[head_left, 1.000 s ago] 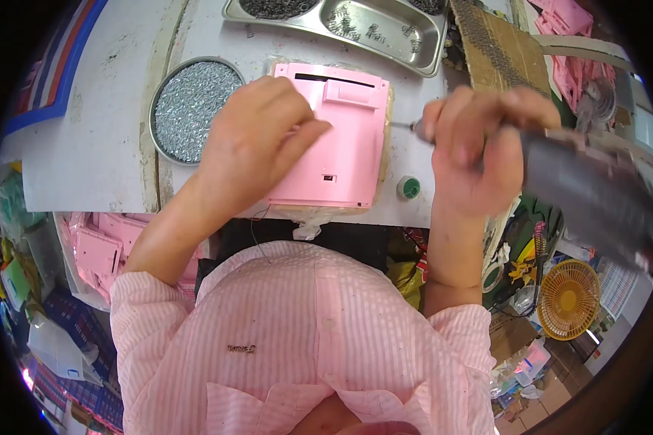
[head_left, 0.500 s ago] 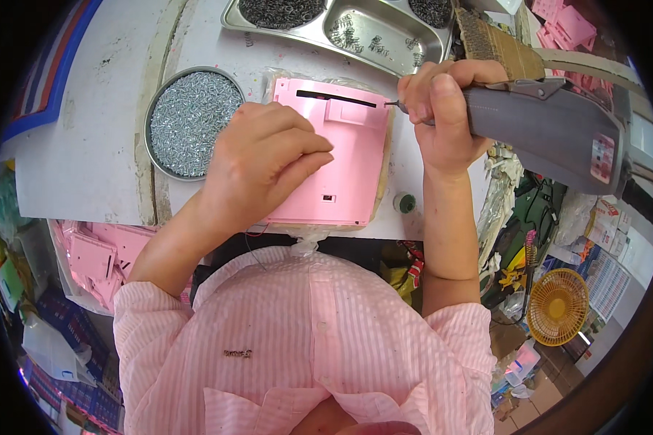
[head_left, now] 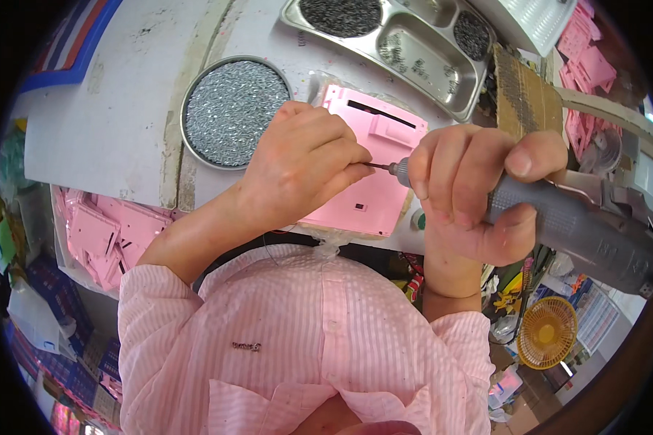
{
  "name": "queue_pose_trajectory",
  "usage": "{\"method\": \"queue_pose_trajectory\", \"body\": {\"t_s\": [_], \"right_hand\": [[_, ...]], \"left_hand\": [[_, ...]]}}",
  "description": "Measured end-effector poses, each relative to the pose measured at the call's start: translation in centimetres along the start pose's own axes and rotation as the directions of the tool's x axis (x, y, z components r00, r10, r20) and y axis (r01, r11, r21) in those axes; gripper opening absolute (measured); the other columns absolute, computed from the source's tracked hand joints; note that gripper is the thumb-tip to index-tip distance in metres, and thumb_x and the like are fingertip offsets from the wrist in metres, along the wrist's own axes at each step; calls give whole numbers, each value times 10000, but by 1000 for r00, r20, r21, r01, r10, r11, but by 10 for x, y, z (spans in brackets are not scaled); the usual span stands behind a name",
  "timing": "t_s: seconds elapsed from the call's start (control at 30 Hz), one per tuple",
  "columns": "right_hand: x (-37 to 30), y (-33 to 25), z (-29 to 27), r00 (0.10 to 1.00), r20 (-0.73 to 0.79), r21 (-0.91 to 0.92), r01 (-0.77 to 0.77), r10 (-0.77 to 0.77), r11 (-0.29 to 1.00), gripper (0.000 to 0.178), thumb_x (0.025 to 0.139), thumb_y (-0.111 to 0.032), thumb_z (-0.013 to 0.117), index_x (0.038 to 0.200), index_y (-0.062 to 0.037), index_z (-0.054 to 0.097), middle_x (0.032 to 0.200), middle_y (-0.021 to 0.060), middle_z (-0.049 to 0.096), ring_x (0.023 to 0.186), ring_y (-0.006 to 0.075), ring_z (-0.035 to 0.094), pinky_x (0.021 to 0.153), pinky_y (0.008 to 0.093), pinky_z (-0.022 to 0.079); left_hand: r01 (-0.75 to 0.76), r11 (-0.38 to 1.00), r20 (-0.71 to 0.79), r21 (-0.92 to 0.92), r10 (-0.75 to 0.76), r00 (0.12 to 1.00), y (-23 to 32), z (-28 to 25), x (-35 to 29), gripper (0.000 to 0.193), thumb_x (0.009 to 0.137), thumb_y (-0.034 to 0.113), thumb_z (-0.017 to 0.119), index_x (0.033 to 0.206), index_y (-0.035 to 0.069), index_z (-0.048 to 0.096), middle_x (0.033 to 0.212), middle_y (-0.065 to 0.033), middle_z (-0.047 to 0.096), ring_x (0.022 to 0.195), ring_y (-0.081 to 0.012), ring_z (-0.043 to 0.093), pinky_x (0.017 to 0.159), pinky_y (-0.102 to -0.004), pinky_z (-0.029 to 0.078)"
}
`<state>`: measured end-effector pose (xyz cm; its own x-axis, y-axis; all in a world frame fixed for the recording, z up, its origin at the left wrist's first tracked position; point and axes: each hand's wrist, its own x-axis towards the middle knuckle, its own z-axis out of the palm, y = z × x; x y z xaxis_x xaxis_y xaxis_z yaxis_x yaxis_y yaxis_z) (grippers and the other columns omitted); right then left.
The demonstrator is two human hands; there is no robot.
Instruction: Assembling a pink electronic device by soldering internal components and securing the casing with an electric screwdriver.
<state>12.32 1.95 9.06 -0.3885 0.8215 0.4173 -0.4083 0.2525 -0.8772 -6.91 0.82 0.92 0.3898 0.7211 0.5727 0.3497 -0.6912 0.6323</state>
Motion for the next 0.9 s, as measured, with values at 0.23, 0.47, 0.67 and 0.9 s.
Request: {"method": "queue_pose_trajectory", "body": {"t_s": [0.23, 0.47, 0.67, 0.9], "right_hand": [[28, 38, 8, 996, -36, 20, 86, -85, 996, 290, 981, -222, 607, 1194, -76, 476, 650, 19, 495, 532, 140, 467, 546, 347, 459], [45, 84, 3, 980, -185, -159, 42, -72, 986, 163, 967, -80, 552, 1116, -66, 489, 643, 38, 469, 513, 119, 408, 502, 334, 417], [43, 94, -1, 990, -72, -352, 86, -119, 932, 124, 972, -67, 544, 1078, -55, 479, 634, 38, 464, 518, 115, 408, 497, 321, 392], [51, 45, 9, 996, 41, -8, 75, -75, 997, 283, 1026, -253, 517, 1252, -84, 497, 650, -2, 491, 544, 130, 434, 542, 343, 429]], "left_hand": [[223, 950, -134, 220, -197, 971, -11, -25, -5, 190, 708, 213, 833, 838, 131, 721, 878, 22, 614, 896, -203, 588, 859, -417, 386], [278, 821, 85, 500, -365, 927, -42, -60, -30, 112, 829, 224, 734, 896, 136, 721, 929, 14, 620, 953, -215, 559, 916, -461, 359], [325, 799, -29, 507, -361, 932, -47, -55, -29, 164, 861, 239, 717, 758, 124, 662, 831, 15, 603, 896, -221, 569, 890, -450, 364], [230, 947, -29, 225, -229, 973, -27, -55, -20, 146, 791, 215, 791, 791, 141, 666, 799, 34, 615, 809, -194, 592, 832, -407, 351]]}}
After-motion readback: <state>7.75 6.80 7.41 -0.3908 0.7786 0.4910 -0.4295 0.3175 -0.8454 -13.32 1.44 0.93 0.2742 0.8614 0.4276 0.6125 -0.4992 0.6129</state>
